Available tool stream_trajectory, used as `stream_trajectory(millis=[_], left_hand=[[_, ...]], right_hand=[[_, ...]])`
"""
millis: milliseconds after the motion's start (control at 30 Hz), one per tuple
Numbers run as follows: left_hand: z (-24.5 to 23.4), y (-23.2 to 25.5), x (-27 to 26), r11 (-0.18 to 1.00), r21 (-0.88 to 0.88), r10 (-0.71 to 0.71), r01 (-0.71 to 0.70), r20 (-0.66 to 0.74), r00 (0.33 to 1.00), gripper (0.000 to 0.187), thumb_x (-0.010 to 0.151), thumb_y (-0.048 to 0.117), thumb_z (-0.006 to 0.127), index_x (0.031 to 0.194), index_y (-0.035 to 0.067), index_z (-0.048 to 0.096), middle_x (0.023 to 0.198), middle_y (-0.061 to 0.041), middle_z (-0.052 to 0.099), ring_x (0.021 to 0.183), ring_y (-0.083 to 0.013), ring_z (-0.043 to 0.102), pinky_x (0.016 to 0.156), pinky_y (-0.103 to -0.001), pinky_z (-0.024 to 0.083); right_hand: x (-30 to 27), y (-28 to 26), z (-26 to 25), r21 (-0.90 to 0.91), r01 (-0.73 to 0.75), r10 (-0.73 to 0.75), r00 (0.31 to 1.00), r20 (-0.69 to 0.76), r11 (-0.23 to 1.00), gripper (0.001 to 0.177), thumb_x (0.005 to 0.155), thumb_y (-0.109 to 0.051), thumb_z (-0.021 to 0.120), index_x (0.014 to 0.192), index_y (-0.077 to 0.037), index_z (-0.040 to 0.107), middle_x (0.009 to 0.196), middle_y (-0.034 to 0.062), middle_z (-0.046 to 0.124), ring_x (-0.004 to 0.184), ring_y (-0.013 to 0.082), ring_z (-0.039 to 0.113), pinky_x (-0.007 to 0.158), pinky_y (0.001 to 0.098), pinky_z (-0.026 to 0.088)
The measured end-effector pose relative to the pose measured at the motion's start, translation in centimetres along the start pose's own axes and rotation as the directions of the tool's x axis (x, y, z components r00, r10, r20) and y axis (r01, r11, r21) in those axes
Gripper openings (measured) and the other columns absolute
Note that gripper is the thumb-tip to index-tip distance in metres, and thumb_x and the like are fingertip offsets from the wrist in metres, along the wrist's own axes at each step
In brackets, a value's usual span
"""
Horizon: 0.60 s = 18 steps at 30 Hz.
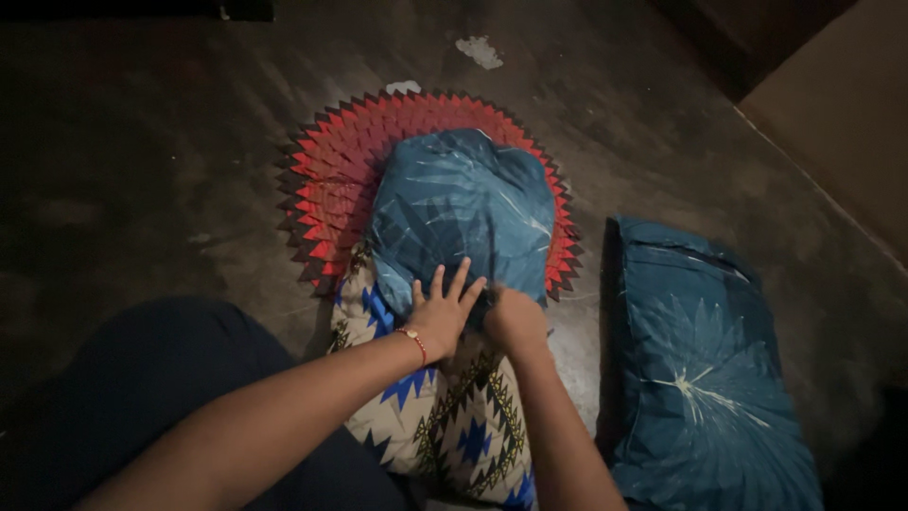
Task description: The person puts a patterned pillow into a blue pillowcase by hand.
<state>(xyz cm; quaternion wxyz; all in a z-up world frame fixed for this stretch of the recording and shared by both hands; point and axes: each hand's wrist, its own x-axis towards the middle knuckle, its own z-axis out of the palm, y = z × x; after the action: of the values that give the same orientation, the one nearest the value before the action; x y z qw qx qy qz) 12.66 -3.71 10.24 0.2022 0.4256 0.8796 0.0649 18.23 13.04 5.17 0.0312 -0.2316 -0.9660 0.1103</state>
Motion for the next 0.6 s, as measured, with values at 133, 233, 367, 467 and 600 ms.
stream_trajectory(millis=[133,233,367,467,600], left_hand=[[1.8,-0.6,1.1,0.999,0.042,0.032,-0.027,-0.122,0.992,0.122,0.077,0.016,0.084,0.165,0.028,0.001,0.171,-0.012,-0.015,0.154,-0.0487,0.000,0.114,-0.072,0.017],[1.4,-0.6,1.2,1.000,0.007,0.003,-0.004,0.001,1.000,0.127,0.074,0.021,0.087,0.165,0.029,-0.001,0.172,-0.010,-0.015,0.157,-0.0466,-0.002,0.120,-0.069,0.015],[0.7,-0.5,0.9,0.999,0.007,0.033,-0.032,-0.112,0.993,0.121,0.077,0.024,0.085,0.164,0.027,0.001,0.171,-0.011,-0.007,0.155,-0.0472,0.004,0.116,-0.072,0.018],[-0.4,-2.0,2.0,0.998,0.053,0.031,-0.032,0.013,0.999,0.125,0.065,0.029,0.093,0.162,0.021,0.014,0.172,-0.008,0.005,0.156,-0.0417,0.015,0.117,-0.064,0.028],[-0.5,-4.6,4.0,0.982,0.172,0.105,-0.075,-0.172,0.979,0.044,0.091,0.020,0.069,0.134,0.017,0.064,0.133,-0.010,0.068,0.125,-0.0325,0.065,0.107,-0.052,0.049]], right_hand=[[0.1,-0.1,-1.3,-0.064,0.088,-0.070,0.968,0.240,0.994,0.037,0.085,-0.025,0.064,0.120,-0.019,0.076,0.106,0.0187,0.075,0.101,0.0388,0.073,0.090,0.0487,0.057],[-0.4,-1.6,-3.1,-0.087,0.065,-0.030,0.936,0.351,0.994,0.052,0.077,-0.032,0.071,0.127,-0.015,0.069,0.119,0.0181,0.069,0.114,0.0384,0.065,0.096,0.0489,0.052],[-1.4,-2.9,-2.8,-0.014,0.180,-0.178,0.980,0.088,0.984,0.083,0.058,-0.028,0.080,0.134,-0.006,0.058,0.132,0.0200,0.057,0.127,0.0433,0.050,0.098,0.0554,0.041],[-1.9,-2.9,-1.8,-0.056,0.281,-0.286,0.953,-0.097,0.958,0.068,0.054,-0.026,0.076,0.117,-0.003,0.064,0.121,0.0199,0.064,0.118,0.0443,0.057,0.088,0.0546,0.047],[-0.7,-2.7,-2.3,-0.035,0.309,-0.309,0.951,-0.002,0.950,0.037,0.077,-0.025,0.064,0.111,-0.010,0.068,0.111,0.0144,0.072,0.111,0.0375,0.065,0.096,0.0486,0.052]])
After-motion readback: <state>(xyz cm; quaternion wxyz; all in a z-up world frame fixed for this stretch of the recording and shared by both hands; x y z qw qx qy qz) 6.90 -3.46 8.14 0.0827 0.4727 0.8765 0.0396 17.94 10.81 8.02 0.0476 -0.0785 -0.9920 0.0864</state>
